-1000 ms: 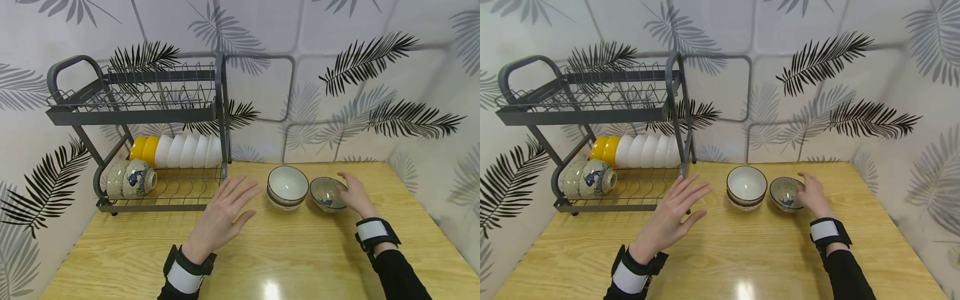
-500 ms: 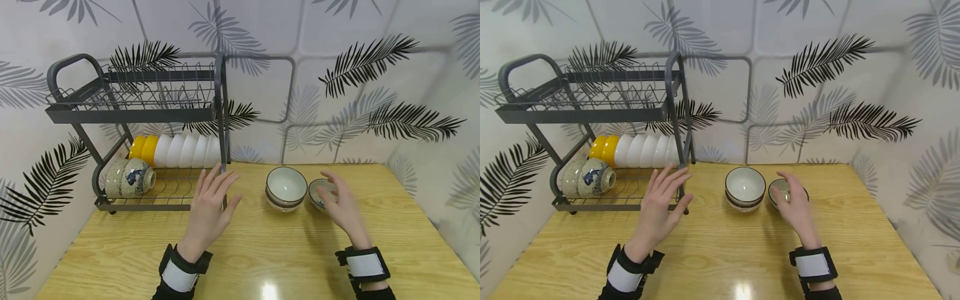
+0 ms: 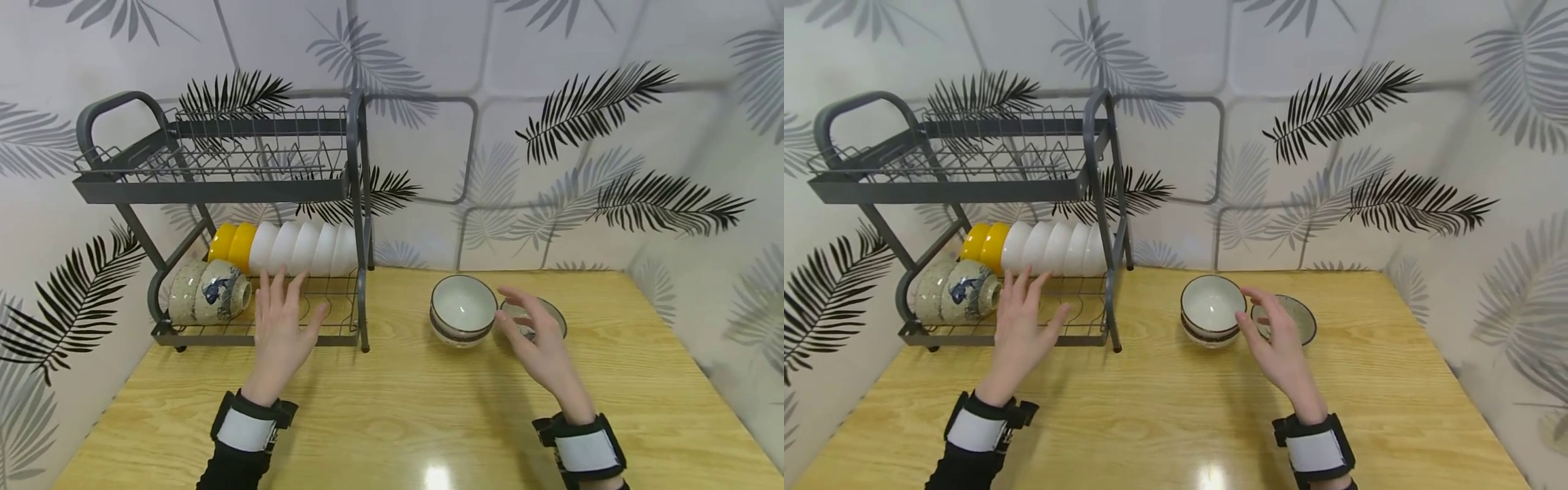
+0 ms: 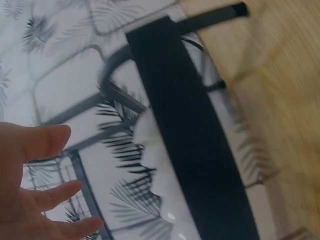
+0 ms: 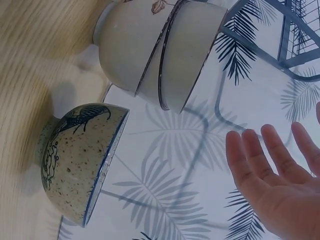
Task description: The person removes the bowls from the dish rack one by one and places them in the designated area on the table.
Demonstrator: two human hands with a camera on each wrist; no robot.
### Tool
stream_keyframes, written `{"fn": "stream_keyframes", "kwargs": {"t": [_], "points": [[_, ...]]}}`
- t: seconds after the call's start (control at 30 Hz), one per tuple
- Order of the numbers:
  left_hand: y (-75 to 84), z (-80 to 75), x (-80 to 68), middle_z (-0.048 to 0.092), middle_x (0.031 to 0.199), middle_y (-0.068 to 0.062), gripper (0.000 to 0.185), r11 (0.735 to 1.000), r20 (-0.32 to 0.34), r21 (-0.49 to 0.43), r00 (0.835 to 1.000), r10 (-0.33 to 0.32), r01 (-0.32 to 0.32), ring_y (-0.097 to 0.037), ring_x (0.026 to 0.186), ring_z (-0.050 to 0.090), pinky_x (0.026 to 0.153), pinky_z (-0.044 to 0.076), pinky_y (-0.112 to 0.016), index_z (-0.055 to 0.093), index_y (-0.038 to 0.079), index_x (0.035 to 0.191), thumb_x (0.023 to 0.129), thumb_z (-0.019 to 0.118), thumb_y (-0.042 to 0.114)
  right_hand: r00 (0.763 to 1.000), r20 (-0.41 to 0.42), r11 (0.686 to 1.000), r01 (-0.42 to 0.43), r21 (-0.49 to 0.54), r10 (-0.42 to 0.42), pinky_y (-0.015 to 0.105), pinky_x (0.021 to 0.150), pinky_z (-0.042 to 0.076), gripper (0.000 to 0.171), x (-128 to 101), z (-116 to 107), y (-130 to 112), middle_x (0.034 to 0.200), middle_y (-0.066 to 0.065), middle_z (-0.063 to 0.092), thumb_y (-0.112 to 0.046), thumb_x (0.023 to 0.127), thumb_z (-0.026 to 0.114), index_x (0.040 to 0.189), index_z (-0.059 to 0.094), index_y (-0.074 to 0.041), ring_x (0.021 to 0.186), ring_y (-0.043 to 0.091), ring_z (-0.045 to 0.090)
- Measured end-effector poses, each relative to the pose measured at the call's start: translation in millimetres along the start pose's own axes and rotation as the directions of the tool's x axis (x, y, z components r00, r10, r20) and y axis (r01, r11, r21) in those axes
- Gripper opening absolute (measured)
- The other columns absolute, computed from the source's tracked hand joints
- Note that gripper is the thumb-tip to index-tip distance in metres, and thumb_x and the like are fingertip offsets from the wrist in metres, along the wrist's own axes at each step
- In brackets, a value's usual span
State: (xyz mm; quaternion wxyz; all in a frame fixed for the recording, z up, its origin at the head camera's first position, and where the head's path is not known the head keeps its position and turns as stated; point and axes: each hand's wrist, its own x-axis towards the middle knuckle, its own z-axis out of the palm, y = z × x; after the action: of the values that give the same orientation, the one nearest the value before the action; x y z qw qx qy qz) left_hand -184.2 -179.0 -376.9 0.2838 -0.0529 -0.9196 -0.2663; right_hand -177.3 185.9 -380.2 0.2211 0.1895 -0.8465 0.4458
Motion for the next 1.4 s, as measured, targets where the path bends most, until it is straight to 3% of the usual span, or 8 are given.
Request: {"fn": "stream_keyframes", "kwargs": {"t": [0.1, 0.17, 0.43, 0.67, 0.73, 0.93, 1.17, 1.4], "points": [[-17.2, -3.9, 2.7, 0.024, 0.160, -0.031, 0.057, 0.999, -0.032, 0.016, 0.999, -0.037, 0.038, -0.055, 0.152, 0.004, 0.121, 0.009, -0.073, 0.046, -0.001, 0.143, 0.095, 0.068, 0.022, 0.999, -0.050, 0.999, -0.003, 0.039, 0.005, 0.012, 0.089, 0.051, 0.033, -1.7, -0.4, -0.3, 0.131, 0.023, 0.064, -0.003, 0.101, 0.057, 0.134, 0.058, 0.004, 0.115, 0.004, 0.059], [-27.4, -6.0, 5.2, 0.022, 0.161, -0.031, 0.056, 0.998, -0.062, 0.022, 0.997, -0.053, 0.054, -0.056, 0.152, 0.004, 0.120, 0.008, -0.073, 0.046, -0.002, 0.142, 0.095, 0.068, 0.020, 0.997, -0.083, 0.997, 0.005, 0.078, 0.002, 0.004, 0.088, 0.045, 0.030, -2.4, -0.6, 0.6, 0.125, 0.022, 0.066, -0.002, 0.101, 0.056, 0.130, 0.060, 0.005, 0.110, -0.009, 0.056], [-54.3, -16.2, 12.4, 0.014, 0.163, -0.032, 0.060, 0.991, -0.047, 0.042, 0.991, -0.128, 0.130, -0.055, 0.153, -0.002, 0.121, 0.003, -0.073, 0.041, -0.003, 0.147, 0.097, 0.065, 0.019, 0.990, -0.133, 0.988, 0.068, 0.142, -0.049, 0.006, 0.086, 0.050, 0.024, -2.5, -0.9, 0.0, 0.111, -0.025, 0.064, 0.004, 0.099, 0.056, 0.121, 0.064, 0.008, 0.101, -0.009, 0.062], [-69.1, -23.6, 17.8, 0.009, 0.163, -0.034, 0.064, 0.982, -0.024, 0.056, 0.984, -0.179, 0.180, -0.055, 0.152, -0.001, 0.120, 0.005, -0.073, 0.036, -0.003, 0.148, 0.096, 0.065, 0.021, 0.989, -0.127, 0.987, 0.087, 0.138, -0.070, 0.006, 0.085, 0.051, 0.023, -1.3, -0.9, -3.2, 0.108, 0.020, 0.071, 0.007, 0.098, 0.056, 0.119, 0.064, 0.010, 0.098, -0.012, 0.063], [-71.9, -25.4, 19.1, 0.008, 0.163, -0.034, 0.065, 0.981, -0.020, 0.059, 0.982, -0.186, 0.187, -0.055, 0.152, 0.000, 0.120, 0.006, -0.074, 0.036, -0.003, 0.148, 0.096, 0.065, 0.021, 0.990, -0.124, 0.986, 0.091, 0.141, -0.073, 0.006, 0.085, 0.051, 0.022, -0.6, -1.2, -3.7, 0.108, 0.026, 0.070, 0.007, 0.098, 0.056, 0.119, 0.064, 0.010, 0.098, -0.013, 0.062], [-78.3, -32.3, 21.9, 0.009, 0.161, -0.036, 0.067, 0.973, -0.018, 0.073, 0.976, -0.216, 0.217, -0.056, 0.151, 0.002, 0.118, 0.009, -0.076, 0.034, -0.006, 0.148, 0.095, 0.066, 0.020, 0.991, -0.116, 0.986, 0.087, 0.140, -0.071, 0.006, 0.086, 0.050, 0.023, 0.4, -1.7, -4.6, 0.109, 0.026, 0.070, 0.006, 0.098, 0.056, 0.119, 0.065, 0.008, 0.098, -0.013, 0.062], [-87.2, -41.4, 24.3, 0.018, 0.158, -0.035, 0.072, 0.957, -0.023, 0.086, 0.961, -0.277, 0.278, -0.058, 0.143, 0.020, 0.108, 0.026, -0.079, 0.030, -0.001, 0.152, 0.094, 0.067, 0.018, 0.993, -0.101, 0.988, 0.074, 0.136, -0.061, 0.006, 0.086, 0.050, 0.023, 0.5, -2.3, -4.0, 0.111, 0.025, 0.071, 0.005, 0.099, 0.056, 0.120, 0.064, 0.010, 0.098, -0.013, 0.062], [-93.0, -51.1, 34.5, 0.035, 0.143, -0.044, 0.071, 0.962, -0.025, 0.109, 0.969, -0.248, 0.249, -0.061, 0.130, 0.035, 0.104, 0.036, -0.074, 0.031, -0.011, 0.149, 0.094, 0.067, 0.014, 0.993, -0.100, 0.987, 0.078, 0.140, -0.065, 0.006, 0.085, 0.051, 0.023, 0.9, -2.8, -3.3, 0.111, 0.026, 0.071, 0.005, 0.098, 0.056, 0.120, 0.064, 0.010, 0.098, -0.011, 0.063]]}}
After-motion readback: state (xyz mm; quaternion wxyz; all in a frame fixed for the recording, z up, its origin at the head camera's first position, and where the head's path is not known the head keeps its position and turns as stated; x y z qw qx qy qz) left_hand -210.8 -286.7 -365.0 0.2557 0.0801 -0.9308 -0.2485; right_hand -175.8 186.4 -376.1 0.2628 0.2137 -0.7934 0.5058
